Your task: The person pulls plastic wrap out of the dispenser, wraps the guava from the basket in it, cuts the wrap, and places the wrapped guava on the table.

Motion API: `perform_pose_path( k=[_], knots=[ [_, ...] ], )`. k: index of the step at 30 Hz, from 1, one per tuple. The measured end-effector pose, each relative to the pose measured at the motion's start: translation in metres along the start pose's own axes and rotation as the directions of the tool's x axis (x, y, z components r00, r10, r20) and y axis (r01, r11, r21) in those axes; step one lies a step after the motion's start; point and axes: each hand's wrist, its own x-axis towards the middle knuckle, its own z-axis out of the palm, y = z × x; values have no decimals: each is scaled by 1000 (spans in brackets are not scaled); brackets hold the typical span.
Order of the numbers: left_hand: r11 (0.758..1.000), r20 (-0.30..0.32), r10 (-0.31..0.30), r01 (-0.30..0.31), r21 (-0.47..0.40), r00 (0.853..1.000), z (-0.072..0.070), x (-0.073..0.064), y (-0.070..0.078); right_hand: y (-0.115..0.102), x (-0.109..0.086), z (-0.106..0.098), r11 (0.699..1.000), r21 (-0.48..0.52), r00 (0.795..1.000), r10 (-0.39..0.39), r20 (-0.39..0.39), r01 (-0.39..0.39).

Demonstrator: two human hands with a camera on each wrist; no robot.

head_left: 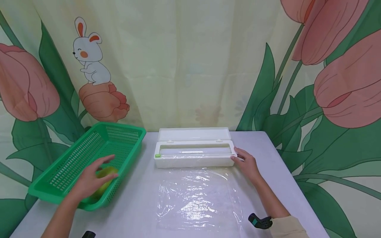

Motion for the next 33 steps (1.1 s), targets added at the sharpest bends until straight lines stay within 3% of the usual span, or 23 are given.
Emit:
perform_pose_path(
  k=[7,11,18,26,33],
  knots=[
    [999,23,-35,35,21,999,-8,0,-2,-1,1,-2,1000,-1,1000,3,-4,-3],
    [997,67,-66,64,33,996,-11,0,-4,0,2,-1,1000,4,999,-26,-19,26],
    [988,104,-122,111,108,987,-12,-1,-8,0,2,1,999,15,999,-31,-27,32],
    [974,186,-201,175,147,962,-10,-3,-16,2,2,2,999,34,1000,-12,-6,12],
    [952,211,-278,239,191,937,-9,-2,-17,3,0,3,999,45,1000,-12,-13,12]
  ],
)
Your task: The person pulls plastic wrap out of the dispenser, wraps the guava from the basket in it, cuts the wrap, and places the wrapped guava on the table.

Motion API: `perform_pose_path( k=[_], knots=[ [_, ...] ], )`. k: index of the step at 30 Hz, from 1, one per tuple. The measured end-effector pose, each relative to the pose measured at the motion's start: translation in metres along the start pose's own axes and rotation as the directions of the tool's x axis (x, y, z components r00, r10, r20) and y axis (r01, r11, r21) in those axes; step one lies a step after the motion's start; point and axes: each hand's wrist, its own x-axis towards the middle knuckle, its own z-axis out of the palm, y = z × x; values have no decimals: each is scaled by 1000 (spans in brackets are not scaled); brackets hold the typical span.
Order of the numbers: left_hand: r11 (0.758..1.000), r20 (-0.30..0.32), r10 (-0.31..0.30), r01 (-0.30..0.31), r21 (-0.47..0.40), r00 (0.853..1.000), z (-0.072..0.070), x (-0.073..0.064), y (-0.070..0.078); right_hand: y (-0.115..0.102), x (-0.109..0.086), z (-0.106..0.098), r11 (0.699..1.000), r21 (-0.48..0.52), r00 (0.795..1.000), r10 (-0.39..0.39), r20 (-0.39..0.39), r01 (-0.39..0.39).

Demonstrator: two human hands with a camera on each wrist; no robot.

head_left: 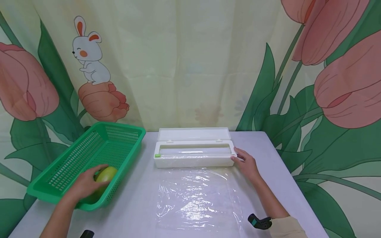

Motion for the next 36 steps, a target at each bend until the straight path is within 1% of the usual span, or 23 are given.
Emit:
perform_pose_path(
  k=[6,10,17,21,25,29,36],
  knots=[
    [1000,4,-15,15,-14,1000,-1,0,1,-1,-2,0,1000,14,1000,-7,-5,7],
    [999,-12,-21,20,-28,1000,-2,-2,2,-1,-2,0,1000,18,1000,-8,-3,8],
    [998,-34,-55,54,-38,998,-7,-7,5,0,-1,1,1000,28,1000,-6,-2,6],
    [997,-75,-46,42,-60,996,-10,-10,7,0,-1,1,1000,21,1000,16,-2,-16],
    [998,-115,-26,20,-60,993,-15,-15,10,-1,-1,3,999,17,999,32,6,-32],
    [999,-139,-14,7,-48,990,-20,-18,14,0,-1,3,999,16,999,30,16,-31],
    [998,-184,-22,12,-58,983,-22,-23,24,8,3,0,1000,11,1000,16,16,-17]
  ],
)
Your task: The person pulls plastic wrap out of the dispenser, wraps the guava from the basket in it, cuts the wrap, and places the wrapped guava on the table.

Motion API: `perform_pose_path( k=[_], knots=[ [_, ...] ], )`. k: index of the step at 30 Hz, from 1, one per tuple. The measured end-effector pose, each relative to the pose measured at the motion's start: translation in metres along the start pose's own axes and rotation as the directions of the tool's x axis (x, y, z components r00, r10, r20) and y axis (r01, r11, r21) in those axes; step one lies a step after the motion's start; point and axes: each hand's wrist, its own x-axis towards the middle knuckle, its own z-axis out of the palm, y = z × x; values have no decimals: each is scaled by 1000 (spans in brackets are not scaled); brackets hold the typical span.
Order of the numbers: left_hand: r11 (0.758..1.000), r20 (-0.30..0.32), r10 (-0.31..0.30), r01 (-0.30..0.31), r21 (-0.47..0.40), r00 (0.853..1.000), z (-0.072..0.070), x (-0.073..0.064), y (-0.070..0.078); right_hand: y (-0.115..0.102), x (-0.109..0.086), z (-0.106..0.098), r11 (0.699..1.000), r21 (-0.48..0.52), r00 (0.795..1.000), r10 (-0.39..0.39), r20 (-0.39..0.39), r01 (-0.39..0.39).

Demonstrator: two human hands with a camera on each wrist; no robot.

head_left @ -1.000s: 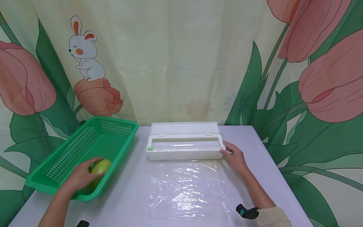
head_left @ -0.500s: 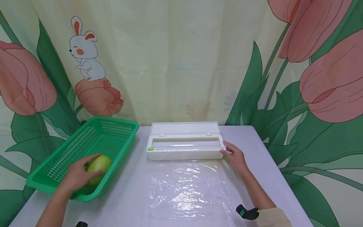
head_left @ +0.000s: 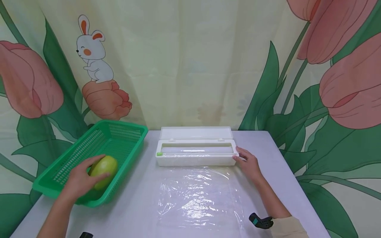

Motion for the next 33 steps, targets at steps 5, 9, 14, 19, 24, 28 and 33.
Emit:
perform_pose_path(
  k=[5,9,14,19,24,28,33],
  knots=[
    [1000,-44,5,-6,-18,999,-4,-3,9,-2,1,-2,999,-12,999,-32,9,32],
    [999,-67,28,-30,-24,997,-6,-2,17,-6,1,-3,998,-25,998,-61,5,61],
    [997,-83,59,-62,-34,995,-8,1,23,-8,1,-5,995,-68,997,-78,6,78],
    [996,-83,64,-68,-49,995,-10,0,28,-5,1,-5,995,-58,997,-81,12,82],
    [992,-95,94,-101,-71,991,-11,-4,35,-3,-2,-4,995,-76,998,-56,20,58],
    [986,-102,129,-139,-93,986,-8,-4,42,-4,-3,-6,994,-98,999,-41,16,43],
    [980,-114,148,-161,-114,982,-6,-5,49,-7,-2,-7,996,-87,999,-34,27,36]
  ],
)
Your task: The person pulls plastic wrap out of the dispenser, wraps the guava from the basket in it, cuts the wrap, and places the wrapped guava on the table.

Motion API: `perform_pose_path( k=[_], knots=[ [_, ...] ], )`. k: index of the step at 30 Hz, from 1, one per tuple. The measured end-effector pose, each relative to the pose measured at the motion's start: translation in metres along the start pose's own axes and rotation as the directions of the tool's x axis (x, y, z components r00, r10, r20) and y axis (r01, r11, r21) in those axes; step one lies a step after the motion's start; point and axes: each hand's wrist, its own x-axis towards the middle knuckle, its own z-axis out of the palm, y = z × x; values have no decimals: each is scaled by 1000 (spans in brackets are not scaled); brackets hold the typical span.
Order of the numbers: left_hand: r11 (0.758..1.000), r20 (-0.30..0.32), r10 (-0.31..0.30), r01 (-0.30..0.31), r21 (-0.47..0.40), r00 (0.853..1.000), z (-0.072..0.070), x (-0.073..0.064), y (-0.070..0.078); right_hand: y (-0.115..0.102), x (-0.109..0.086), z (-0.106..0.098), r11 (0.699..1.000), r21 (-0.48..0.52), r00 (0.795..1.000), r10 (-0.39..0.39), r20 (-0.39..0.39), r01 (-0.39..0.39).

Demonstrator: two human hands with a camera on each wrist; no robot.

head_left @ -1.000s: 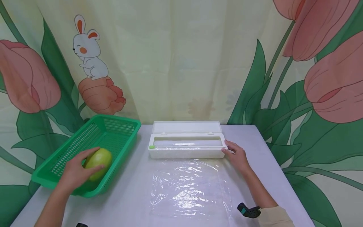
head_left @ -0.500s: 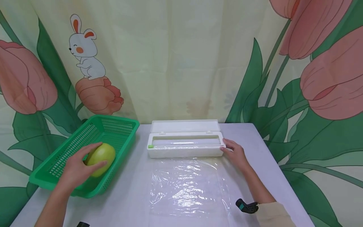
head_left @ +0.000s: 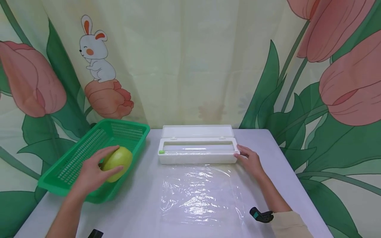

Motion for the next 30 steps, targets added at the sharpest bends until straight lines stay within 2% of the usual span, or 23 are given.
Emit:
perform_pose_path(
  k=[6,15,22,30],
  knots=[
    [999,-16,26,-26,-20,1000,11,4,6,2,2,-3,1000,3,1000,11,-1,-11],
    [994,-21,111,-111,-8,994,29,8,10,4,2,1,999,33,1000,8,0,-8],
    [989,22,146,-145,-30,989,45,17,19,3,2,-1,999,37,1000,-20,-24,20],
    [975,37,212,-209,-74,977,67,25,28,3,-1,2,999,40,999,-26,-22,27]
  ],
)
